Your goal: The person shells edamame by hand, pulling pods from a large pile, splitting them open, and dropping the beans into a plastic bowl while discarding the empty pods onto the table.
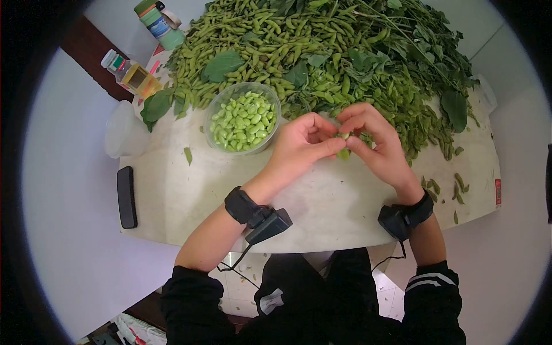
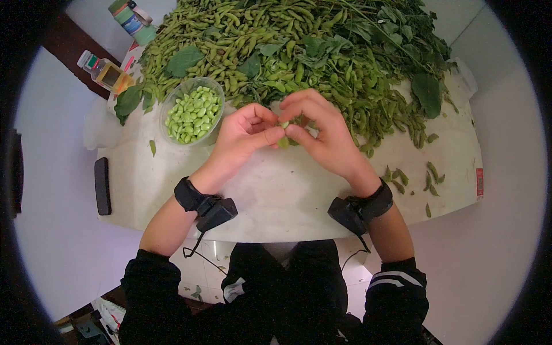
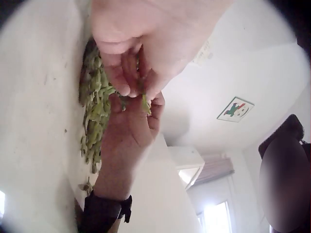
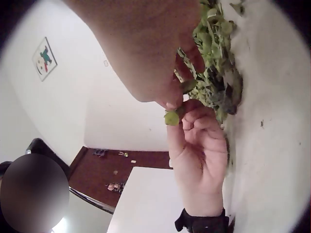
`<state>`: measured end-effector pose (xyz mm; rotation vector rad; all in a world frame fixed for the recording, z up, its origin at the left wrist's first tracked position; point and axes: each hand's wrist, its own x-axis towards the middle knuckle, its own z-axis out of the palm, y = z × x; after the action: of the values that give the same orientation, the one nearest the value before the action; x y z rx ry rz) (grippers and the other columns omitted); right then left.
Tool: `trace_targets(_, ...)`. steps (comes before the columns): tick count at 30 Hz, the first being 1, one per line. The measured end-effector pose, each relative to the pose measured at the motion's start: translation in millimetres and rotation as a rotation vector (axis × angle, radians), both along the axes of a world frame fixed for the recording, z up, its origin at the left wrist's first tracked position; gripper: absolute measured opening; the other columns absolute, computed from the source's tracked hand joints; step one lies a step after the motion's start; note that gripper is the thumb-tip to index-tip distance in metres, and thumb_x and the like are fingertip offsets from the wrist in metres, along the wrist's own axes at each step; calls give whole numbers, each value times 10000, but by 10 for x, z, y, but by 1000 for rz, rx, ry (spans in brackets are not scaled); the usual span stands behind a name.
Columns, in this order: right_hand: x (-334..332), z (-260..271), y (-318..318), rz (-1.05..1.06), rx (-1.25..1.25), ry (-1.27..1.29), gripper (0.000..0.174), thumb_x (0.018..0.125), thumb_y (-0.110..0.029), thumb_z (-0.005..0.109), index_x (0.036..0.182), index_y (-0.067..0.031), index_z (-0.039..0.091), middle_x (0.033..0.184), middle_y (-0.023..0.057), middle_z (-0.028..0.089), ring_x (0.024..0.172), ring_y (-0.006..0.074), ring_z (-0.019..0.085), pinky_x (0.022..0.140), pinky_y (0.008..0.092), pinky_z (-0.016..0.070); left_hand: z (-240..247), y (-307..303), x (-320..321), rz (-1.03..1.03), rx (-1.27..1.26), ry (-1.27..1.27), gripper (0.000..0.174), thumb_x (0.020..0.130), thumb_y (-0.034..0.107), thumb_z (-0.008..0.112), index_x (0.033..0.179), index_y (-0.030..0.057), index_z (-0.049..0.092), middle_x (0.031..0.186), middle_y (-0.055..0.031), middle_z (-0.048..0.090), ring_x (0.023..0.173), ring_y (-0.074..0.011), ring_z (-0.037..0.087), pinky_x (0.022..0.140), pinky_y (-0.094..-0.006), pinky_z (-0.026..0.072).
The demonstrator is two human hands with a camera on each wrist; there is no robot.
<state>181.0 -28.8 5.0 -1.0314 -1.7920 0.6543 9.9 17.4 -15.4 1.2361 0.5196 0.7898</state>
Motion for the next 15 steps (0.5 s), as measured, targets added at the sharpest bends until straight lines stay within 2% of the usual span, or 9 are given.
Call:
trace_targets(1, -11, -21, -1, -1, 0, 0, 111, 777, -44, 569, 887, -46, 560, 1002, 81, 517, 853, 166, 527, 669, 250, 431, 0, 6, -5, -39, 24, 16, 147, 781, 58, 605, 864, 11, 492, 824, -35, 554, 712, -78, 540, 607, -219, 468)
trace_targets(3, -42, -79, -2, 12, -137, 439, 80, 818, -63, 522, 892, -34, 528, 978, 76, 530, 857, 151, 519, 683, 255, 419, 0, -7, 2, -16, 26, 10, 165, 783, 54, 601, 902, 6, 497, 817, -30, 547, 705, -79, 537, 605, -218, 466)
trace_targets(4, -30, -58, -6, 12, -136, 439, 80, 818, -63, 522, 892, -34, 528, 978, 76, 530, 857, 151, 519, 683, 255, 419, 5, -13, 7, 8, 27, 5, 189, 784, 49, 597, 940, 2, 502, 810, -25, 540, 699, -80, 535, 603, -218, 465)
trace_targets(6, 11, 14, -22, -33, -270, 631, 106, 837, -66, 464, 925, -17, 497, 930, 82, 542, 857, 138, 509, 704, 258, 407, 51, -16, 15, 32, 31, -7, 225, 789, 47, 589, 991, 2, 499, 803, -22, 533, 690, -81, 532, 614, -219, 470)
trace_targets(7, 19, 29, -21, -39, -314, 721, 124, 829, -84, 409, 908, -14, 474, 918, 95, 520, 805, 151, 488, 692, 277, 402, 68, -16, 15, 56, 34, -18, 265, 795, 44, 580, 1042, 1, 496, 795, -19, 526, 681, -81, 530, 624, -221, 476)
trace_targets(8, 50, 28, -20, -38, -313, 721, 124, 829, -84, 409, 908, -14, 474, 918, 95, 520, 805, 151, 488, 692, 277, 402, 63, -9, 10, 56, 34, -18, 265, 795, 44, 580, 1042, 1, 496, 795, -19, 526, 681, -81, 530, 624, -221, 476)
trace_targets(10, 122, 21, -15, -28, -465, 1013, 142, 805, -67, 389, 906, -9, 471, 857, 81, 502, 706, 134, 443, 636, 254, 378, 40, 5, -3, 1, -10, 63, 329, 805, 40, 562, 1120, 10, 471, 821, -34, 541, 703, -91, 544, 665, -232, 489)
trace_targets(13, 134, -1, 8, -62, -532, 1125, 156, 763, -50, 392, 885, -10, 482, 797, 69, 503, 627, 119, 419, 574, 243, 354, 24, -8, 2, 59, -59, 66, 266, 811, 45, 554, 1066, -4, 494, 856, -52, 558, 741, -112, 565, 698, -246, 498)
trace_targets(15, 140, 4, -4, -27, -587, 1096, 137, 789, -90, 400, 868, -17, 486, 766, 53, 492, 610, 108, 404, 550, 233, 331, 2, -8, 5, 71, -94, 31, 234, 814, 50, 555, 1035, -9, 505, 866, -60, 564, 758, -126, 575, 698, -251, 500)
